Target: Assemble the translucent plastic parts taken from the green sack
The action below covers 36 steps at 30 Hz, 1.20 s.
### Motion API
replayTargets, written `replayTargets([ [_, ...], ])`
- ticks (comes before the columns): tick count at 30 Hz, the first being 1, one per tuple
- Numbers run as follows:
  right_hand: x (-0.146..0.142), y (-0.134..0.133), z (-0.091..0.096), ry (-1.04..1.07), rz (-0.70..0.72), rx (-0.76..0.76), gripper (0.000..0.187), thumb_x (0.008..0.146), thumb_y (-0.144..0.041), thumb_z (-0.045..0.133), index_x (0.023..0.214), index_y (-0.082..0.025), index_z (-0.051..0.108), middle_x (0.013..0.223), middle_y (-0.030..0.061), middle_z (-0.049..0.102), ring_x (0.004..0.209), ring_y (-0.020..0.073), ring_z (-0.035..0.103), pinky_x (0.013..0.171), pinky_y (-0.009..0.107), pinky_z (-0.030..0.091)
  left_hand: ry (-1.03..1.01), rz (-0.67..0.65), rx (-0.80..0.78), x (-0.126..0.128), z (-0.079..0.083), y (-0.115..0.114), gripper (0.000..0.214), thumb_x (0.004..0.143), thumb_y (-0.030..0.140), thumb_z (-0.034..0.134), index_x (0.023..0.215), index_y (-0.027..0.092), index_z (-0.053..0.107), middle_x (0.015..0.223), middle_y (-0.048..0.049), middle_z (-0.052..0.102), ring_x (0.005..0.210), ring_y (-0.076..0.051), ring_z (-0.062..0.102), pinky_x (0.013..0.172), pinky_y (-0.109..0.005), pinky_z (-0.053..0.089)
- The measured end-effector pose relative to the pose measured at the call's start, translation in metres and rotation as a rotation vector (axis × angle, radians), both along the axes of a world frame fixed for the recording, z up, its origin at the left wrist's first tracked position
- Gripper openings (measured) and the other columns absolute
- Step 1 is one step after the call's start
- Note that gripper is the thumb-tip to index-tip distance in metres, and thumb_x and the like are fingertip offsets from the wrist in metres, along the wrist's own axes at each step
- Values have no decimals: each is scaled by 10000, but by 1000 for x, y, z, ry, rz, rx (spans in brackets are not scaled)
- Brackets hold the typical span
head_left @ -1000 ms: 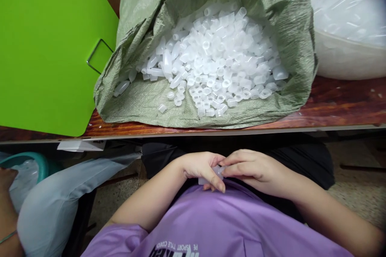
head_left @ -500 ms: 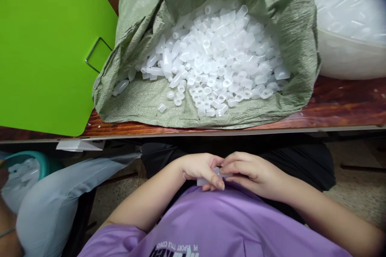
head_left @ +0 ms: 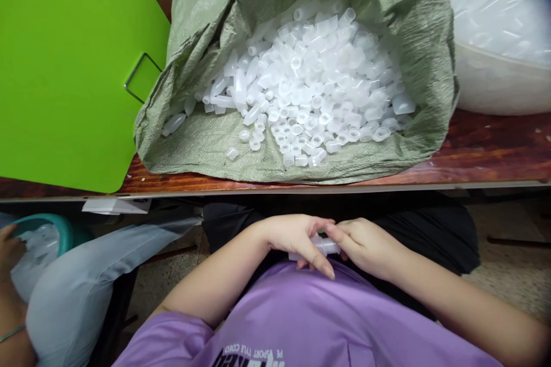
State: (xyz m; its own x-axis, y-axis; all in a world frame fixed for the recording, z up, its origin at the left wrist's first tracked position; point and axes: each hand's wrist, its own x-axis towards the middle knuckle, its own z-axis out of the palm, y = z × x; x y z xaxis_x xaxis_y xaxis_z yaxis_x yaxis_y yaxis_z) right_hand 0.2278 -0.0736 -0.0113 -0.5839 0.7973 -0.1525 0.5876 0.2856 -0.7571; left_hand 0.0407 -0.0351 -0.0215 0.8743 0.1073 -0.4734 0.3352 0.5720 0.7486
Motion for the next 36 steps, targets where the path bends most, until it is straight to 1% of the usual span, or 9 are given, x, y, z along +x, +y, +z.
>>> replayTargets([
  [4,4,-5,-8,153,-26,47,325,858,-386,493,1103,-192,581,1053,95,644,929,185,610,772,290,494,144,81,133,-3,8,3,998,546,290,808,1379,165,272,649,46,564,452,-72,505,416,-182,415],
  [6,5,-6,-10,101,-18,-73,262,880,-380,453,944,-193,624,863,59,672,759,156,624,675,262,492,203,37,158,-4,8,2,1193,538,295,812,1439,152,44,667,35,579,456,-80,510,425,-192,415],
  [8,4,-7,-13,18,-93,-198,394,925,-389,332,735,-185,611,633,19,624,563,125,576,551,236,458,252,16,201,-4,7,0,1254,537,298,813,1436,149,-49,655,33,581,452,-82,510,435,-193,409],
  [14,2,-9,-19,187,-33,-26,200,863,-298,476,1016,-191,548,967,72,608,846,155,581,746,279,466,273,109,210,-6,0,-5,1210,553,303,803,1441,150,-6,662,22,581,465,-84,510,450,-202,405],
  [18,-7,-12,-28,203,-138,-185,131,875,-286,446,908,-196,535,834,32,602,729,131,571,673,260,469,305,165,219,-6,-5,-14,1073,580,299,775,1433,160,139,778,-29,616,447,-69,504,438,-204,409],
  [23,-13,-12,-52,276,-185,-320,189,868,-332,456,920,-180,555,841,38,620,723,134,589,652,257,493,511,114,504,-3,-15,-21,1019,619,376,714,1430,132,147,983,-103,634,558,-129,586,515,-249,456],
  [27,-6,-6,-48,60,-127,7,212,860,-320,491,1002,-195,588,980,78,628,869,183,604,762,323,497,663,5,820,0,-24,-14,966,586,411,729,1379,97,277,1026,-136,635,886,-262,622,706,-298,472],
  [32,-1,19,-3,80,-249,578,131,880,-239,472,920,-206,593,864,64,629,823,169,590,768,308,479,714,-140,918,4,-27,-4,808,604,483,705,1266,114,425,1104,-197,602,1018,-347,578,793,-369,456],
  [36,-15,53,28,-100,-377,666,188,883,-310,458,957,-191,584,842,67,635,799,196,598,700,309,455,690,-98,988,-5,-6,-2,796,690,471,640,1333,104,350,1323,-235,442,1193,-352,453,925,-405,387],
])
